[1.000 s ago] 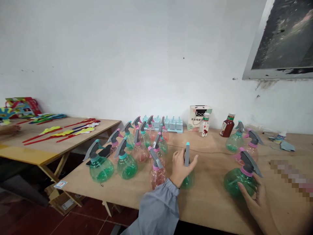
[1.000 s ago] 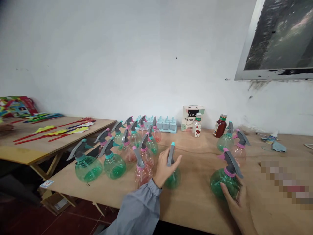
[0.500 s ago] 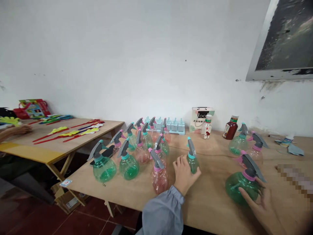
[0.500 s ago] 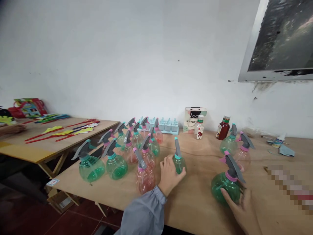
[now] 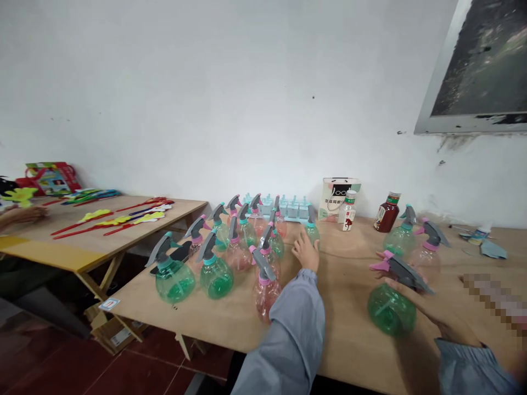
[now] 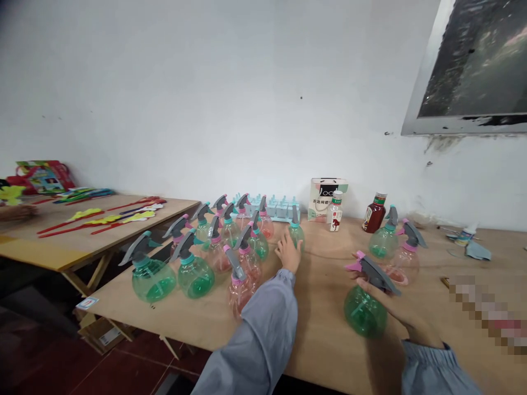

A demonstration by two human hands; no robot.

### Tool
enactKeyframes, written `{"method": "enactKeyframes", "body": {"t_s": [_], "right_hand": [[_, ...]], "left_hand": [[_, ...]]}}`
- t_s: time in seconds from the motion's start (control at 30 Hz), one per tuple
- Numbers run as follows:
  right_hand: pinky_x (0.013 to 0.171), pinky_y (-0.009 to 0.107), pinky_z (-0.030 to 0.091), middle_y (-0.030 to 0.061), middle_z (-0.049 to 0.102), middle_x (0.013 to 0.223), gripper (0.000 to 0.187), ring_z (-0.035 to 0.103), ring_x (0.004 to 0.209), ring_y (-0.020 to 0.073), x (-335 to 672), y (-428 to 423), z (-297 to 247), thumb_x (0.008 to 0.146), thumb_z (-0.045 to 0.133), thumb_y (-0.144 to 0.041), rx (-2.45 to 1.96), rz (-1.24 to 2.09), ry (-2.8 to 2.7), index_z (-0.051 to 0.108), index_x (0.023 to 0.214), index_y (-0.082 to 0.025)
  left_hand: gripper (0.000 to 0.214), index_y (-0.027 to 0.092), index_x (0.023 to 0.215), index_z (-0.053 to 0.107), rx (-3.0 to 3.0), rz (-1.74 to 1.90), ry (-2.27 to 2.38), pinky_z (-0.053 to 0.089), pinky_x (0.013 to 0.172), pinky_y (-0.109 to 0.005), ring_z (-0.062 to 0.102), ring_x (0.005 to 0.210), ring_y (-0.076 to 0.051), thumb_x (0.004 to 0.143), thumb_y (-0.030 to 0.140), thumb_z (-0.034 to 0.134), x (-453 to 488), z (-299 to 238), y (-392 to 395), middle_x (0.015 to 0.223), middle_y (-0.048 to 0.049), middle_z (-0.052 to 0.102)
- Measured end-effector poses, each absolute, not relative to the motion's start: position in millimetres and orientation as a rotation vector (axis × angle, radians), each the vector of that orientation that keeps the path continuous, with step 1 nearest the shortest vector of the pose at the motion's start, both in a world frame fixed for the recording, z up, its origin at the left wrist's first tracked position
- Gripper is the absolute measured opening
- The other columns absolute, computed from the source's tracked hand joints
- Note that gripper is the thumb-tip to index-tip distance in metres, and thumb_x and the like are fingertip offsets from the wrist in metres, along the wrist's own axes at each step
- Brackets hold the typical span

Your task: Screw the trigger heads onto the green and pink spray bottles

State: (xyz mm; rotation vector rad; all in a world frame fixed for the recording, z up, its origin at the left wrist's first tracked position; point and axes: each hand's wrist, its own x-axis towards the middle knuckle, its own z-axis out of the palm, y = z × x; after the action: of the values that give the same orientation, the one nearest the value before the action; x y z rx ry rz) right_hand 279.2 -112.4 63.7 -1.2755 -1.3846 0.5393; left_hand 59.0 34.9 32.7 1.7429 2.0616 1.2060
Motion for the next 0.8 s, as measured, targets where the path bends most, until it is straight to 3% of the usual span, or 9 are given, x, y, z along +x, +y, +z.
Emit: {"method": "enactKeyframes", "body": {"t_s": [0.2, 0.33, 0.47, 0.63, 0.73, 0.8], "right_hand": [[0.068, 0.035, 0.059, 0.0031, 0.071, 0.074, 0.04, 0.068, 0.07, 0.022, 240, -110, 60, 0.062, 0.077, -0.062, -1.299, 0.671, -1.355, 0.071, 0.074, -0.025], [0.085, 0.039, 0.059, 0.0039, 0.074, 0.085, 0.04, 0.071, 0.083, 0.0249, 232, -112, 60, 0.064, 0.077, -0.061, -1.329, 0.641, -1.425, 0.074, 0.085, -0.026], [0.091, 0.042, 0.057, 0.004, 0.075, 0.084, 0.044, 0.071, 0.09, 0.0277, 231, -104, 66, 0.068, 0.073, -0.066, -1.341, 0.666, -1.461, 0.076, 0.091, -0.029], [0.105, 0.044, 0.047, 0.0043, 0.077, 0.101, 0.045, 0.065, 0.113, 0.0283, 221, -64, 64, 0.071, 0.072, -0.065, -1.1, 0.784, -1.379, 0.075, 0.097, -0.028], [0.098, 0.042, 0.05, 0.0038, 0.077, 0.099, 0.042, 0.067, 0.107, 0.0266, 209, -43, 63, 0.068, 0.076, -0.062, -1.008, 0.791, -1.282, 0.074, 0.092, -0.028], [0.088, 0.038, 0.054, 0.0019, 0.076, 0.087, 0.039, 0.069, 0.093, 0.0237, 197, -36, 64, 0.063, 0.081, -0.058, -0.959, 0.769, -1.224, 0.071, 0.085, -0.028]], "left_hand": [[0.072, 0.018, 0.156, 0.022, 1.508, 1.315, 1.993, 0.036, 0.115, -0.052, 0.035, 0.147, -0.031, 0.091, 0.024, 0.052, 47, 40, 81, 0.159, -0.0193, 0.035], [0.077, 0.011, 0.156, 0.016, 1.45, 1.373, 1.957, 0.032, 0.118, -0.05, 0.025, 0.151, -0.032, 0.091, 0.028, 0.053, 50, 41, 84, 0.162, -0.0246, 0.024], [0.08, 0.011, 0.155, 0.014, 1.413, 1.47, 1.869, 0.031, 0.12, -0.043, 0.022, 0.153, -0.03, 0.092, 0.042, 0.053, 74, 49, 57, 0.164, -0.0254, 0.015], [0.049, 0.016, 0.143, 0.033, 1.611, 1.75, 1.392, 0.037, 0.118, -0.039, 0.033, 0.149, -0.023, 0.098, 0.034, 0.043, 66, 67, -45, 0.159, -0.0202, 0.029], [0.034, 0.025, 0.13, 0.049, 2.101, 1.911, 1.099, 0.041, 0.115, -0.046, 0.044, 0.141, -0.025, 0.096, 0.029, 0.048, 18, 62, -115, 0.151, -0.0126, 0.043], [0.036, 0.028, 0.126, 0.052, 2.219, 2.207, 1.061, 0.043, 0.112, -0.05, 0.048, 0.135, -0.027, 0.09, 0.021, 0.054, -20, 48, -143, 0.141, -0.009, 0.051]]}}
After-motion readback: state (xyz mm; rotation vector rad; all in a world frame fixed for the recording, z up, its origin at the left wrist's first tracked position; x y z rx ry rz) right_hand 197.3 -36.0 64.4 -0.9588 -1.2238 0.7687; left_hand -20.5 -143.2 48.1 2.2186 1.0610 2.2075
